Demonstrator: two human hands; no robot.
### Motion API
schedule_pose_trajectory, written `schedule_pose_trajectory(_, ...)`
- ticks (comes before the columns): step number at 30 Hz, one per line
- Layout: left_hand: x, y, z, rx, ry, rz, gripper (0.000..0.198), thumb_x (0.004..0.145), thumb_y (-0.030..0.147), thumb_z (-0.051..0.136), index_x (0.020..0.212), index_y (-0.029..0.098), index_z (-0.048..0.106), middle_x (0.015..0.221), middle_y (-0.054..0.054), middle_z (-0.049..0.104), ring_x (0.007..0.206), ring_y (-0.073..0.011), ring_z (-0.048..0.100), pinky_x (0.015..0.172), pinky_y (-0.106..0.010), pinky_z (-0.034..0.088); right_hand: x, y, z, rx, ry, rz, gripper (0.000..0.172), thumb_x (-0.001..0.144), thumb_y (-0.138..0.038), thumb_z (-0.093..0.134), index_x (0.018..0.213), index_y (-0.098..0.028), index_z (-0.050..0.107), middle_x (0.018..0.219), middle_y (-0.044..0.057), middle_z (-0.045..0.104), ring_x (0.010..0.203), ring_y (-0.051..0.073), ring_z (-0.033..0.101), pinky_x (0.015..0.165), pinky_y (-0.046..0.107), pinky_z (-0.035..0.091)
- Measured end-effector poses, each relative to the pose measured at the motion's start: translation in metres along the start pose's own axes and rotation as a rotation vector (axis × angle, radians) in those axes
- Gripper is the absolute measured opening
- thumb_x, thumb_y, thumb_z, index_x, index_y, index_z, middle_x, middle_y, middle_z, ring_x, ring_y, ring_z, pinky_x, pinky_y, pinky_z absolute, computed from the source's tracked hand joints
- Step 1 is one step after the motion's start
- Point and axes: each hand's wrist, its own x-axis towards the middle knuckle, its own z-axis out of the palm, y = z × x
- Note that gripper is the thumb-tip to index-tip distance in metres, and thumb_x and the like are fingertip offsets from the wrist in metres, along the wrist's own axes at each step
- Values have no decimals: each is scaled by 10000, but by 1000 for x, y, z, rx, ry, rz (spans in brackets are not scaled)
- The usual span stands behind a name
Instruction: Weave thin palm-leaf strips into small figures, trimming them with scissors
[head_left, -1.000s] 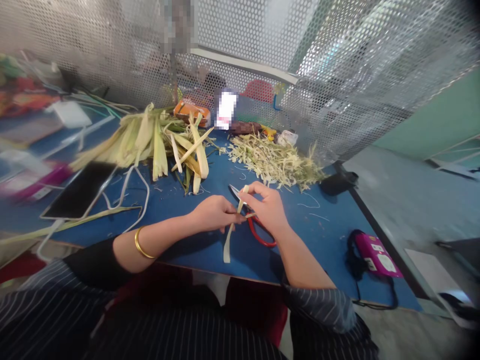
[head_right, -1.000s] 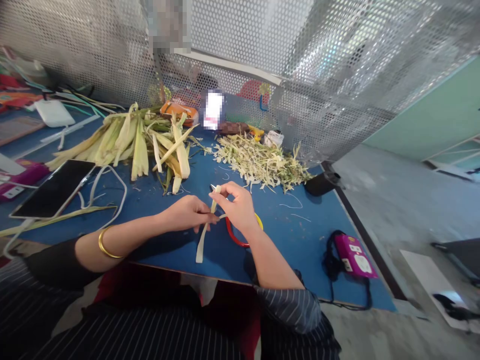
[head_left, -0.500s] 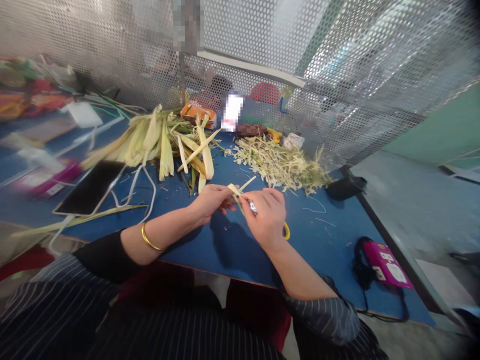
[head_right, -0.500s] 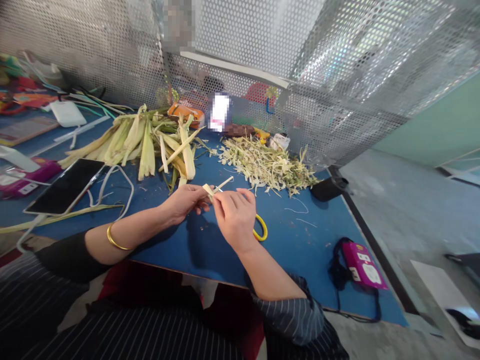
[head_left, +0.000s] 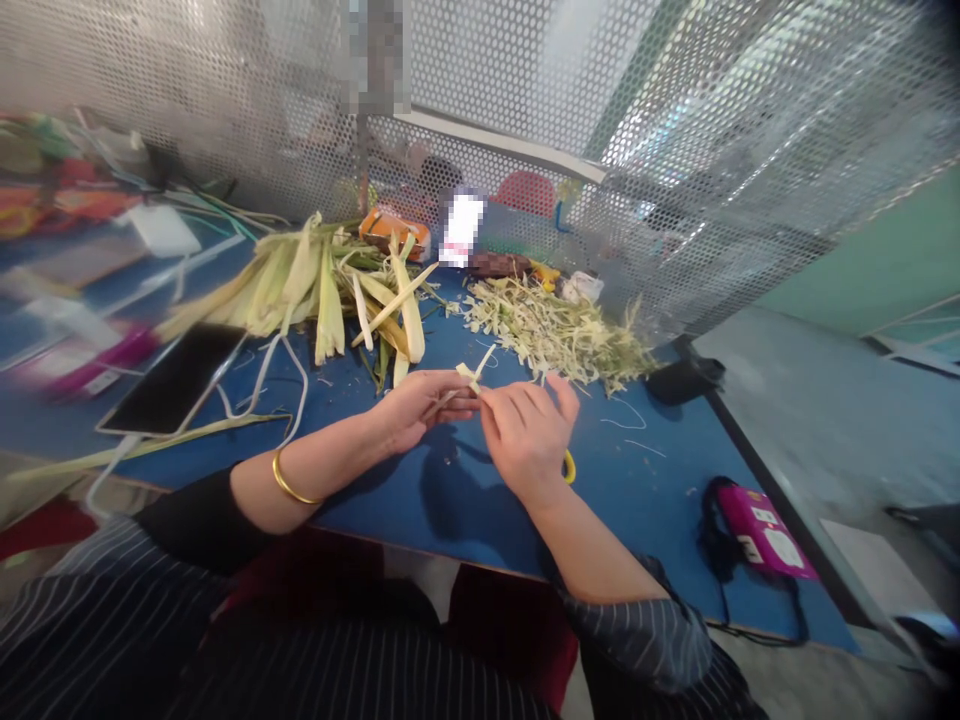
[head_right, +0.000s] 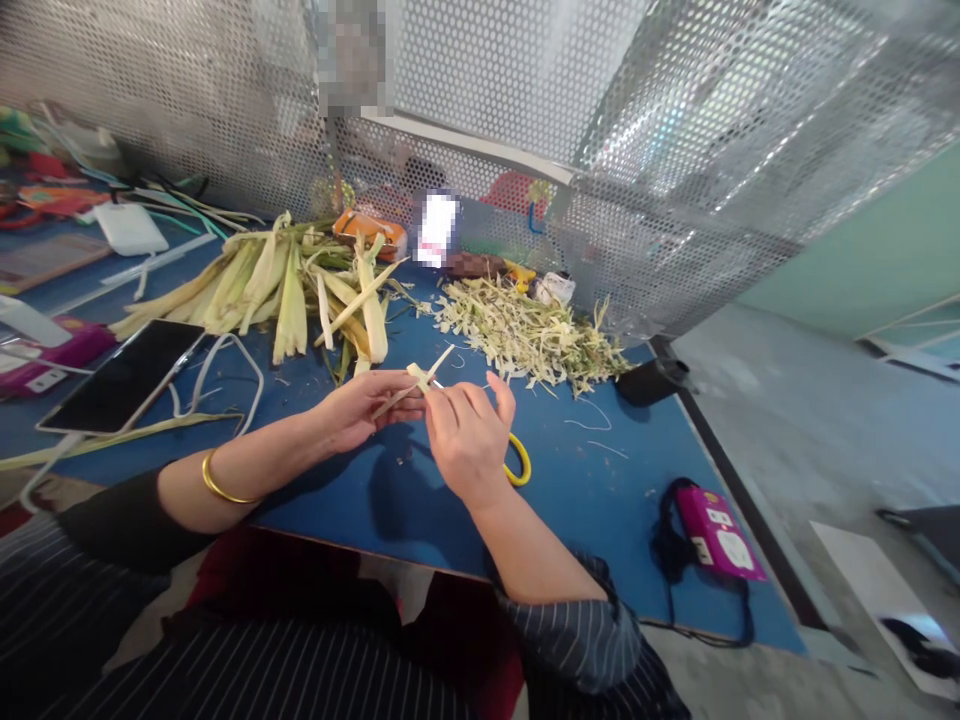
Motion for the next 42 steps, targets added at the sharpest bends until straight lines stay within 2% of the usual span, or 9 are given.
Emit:
schedule_pose_trajectory(7,2,-6,-1,44,7,54,120,734,193,691,785,87,667,741,-53,666,627,-78,600,660,-213,494,1,-4,5,-43,-25,-106,187,866,-152,472,909,-257,621,910,16,674,932,178,556,1031,445,230)
schedule_pose_trajectory(13,2,-11,-1,32,-36,28,81,693,141,685,762,99,672,698,-36,658,626,-84,597,589,-176,450,0,-13,13,-84,-120,-340,249,881,-129,423,996,-229,621,884,33,641,852,162,557,1008,384,308)
schedule_pose_trajectory(22,2,-13,-1,47,-62,-6,82,677,110,634,744,101,681,710,-49,662,637,-98,599,574,-182,445,-2,-16,18,-126,-140,-361,248,881,-119,394,931,-211,619,891,42,630,865,167,556,1007,388,311)
schedule_pose_trajectory(24,2,-12,-1,60,-34,-10,87,682,120,644,760,103,681,698,-37,649,609,-85,584,550,-173,441,-1,-15,17,-62,-105,-283,210,870,-127,425,916,-205,614,902,40,638,861,160,563,1017,392,299)
schedule_pose_trajectory(27,3,-10,-2,73,-11,-2,100,685,149,676,774,103,679,723,-40,652,614,-91,594,598,-200,482,2,-11,14,97,-20,-65,137,849,-164,474,877,-202,603,881,39,641,868,159,576,1017,405,291)
schedule_pose_trajectory(30,2,-7,-3,123,-49,2,148,685,193,698,795,95,685,774,-82,676,650,-133,630,674,-265,516,5,-5,12,267,17,186,75,810,-198,523,777,-203,590,808,31,634,832,168,576,918,373,370)
schedule_pose_trajectory(35,0,-3,-3,253,-89,-5,200,727,275,683,824,102,700,728,-91,684,602,-115,620,614,-232,491,7,6,11,630,-129,541,84,753,-232,539,698,-200,594,733,11,632,686,148,565,661,276,434)
schedule_pose_trajectory(39,0,-3,-4,371,-94,52,237,714,308,698,849,113,710,703,-76,678,584,-88,582,559,-196,441,9,8,10,793,-225,667,91,726,-231,546,671,-189,605,688,-2,641,616,131,551,603,256,425)
schedule_pose_trajectory(42,1,-5,-3,391,-55,83,214,693,298,712,811,119,715,692,-59,665,589,-83,569,530,-190,405,9,7,8,756,-216,643,94,719,-214,546,655,-188,610,700,-1,641,625,129,544,609,256,420)
